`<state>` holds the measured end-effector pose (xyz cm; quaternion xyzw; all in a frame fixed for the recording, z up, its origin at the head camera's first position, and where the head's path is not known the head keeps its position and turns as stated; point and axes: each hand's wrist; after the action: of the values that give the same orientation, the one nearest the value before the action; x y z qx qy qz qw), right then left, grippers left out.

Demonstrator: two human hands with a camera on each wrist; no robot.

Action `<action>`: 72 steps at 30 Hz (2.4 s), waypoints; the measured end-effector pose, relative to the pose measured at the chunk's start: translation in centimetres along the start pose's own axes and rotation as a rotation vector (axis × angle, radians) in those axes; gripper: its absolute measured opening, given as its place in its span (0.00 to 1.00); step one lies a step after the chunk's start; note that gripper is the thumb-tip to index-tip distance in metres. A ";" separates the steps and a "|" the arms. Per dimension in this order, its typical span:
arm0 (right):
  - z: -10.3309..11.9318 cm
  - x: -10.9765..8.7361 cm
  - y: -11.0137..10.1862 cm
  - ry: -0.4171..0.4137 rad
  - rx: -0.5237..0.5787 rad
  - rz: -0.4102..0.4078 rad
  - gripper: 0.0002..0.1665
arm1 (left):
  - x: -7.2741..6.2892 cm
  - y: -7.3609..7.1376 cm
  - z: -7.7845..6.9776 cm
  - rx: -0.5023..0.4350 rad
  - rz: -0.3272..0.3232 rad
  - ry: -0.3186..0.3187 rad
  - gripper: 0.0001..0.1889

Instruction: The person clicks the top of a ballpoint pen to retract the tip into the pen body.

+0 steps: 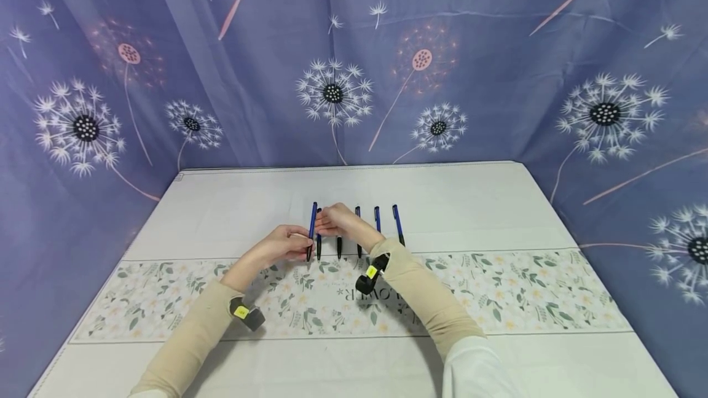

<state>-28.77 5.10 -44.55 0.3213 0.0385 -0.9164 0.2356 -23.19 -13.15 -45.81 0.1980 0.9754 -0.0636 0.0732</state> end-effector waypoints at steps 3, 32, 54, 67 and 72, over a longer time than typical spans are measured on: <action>0.0 0.1 0.1 -0.006 0.019 -0.003 0.19 | 0.0 0.2 -0.1 0.002 0.001 0.005 0.17; 0.0 0.5 0.7 0.069 0.453 0.157 0.25 | 0.0 1.1 -0.1 -0.025 0.090 0.028 0.19; 0.0 0.4 0.5 0.203 0.680 0.299 0.28 | -0.6 1.9 -0.4 -0.128 0.196 0.048 0.19; 0.0 0.2 0.6 0.216 0.652 0.315 0.26 | -0.7 2.1 -0.2 -0.159 0.203 0.066 0.20; 0.2 0.1 0.8 0.211 0.629 0.324 0.29 | -0.7 2.1 -0.2 -0.190 0.190 0.079 0.21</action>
<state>-28.63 4.32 -44.38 0.4725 -0.2724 -0.7961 0.2621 -21.76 -11.44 -45.69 0.2841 0.9560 0.0440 0.0587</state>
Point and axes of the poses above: each hand's wrist, its own x-axis towards the middle knuckle, its own y-axis out of the palm, z = x × y, and after that the axes turned 12 degrees about y, right-handed
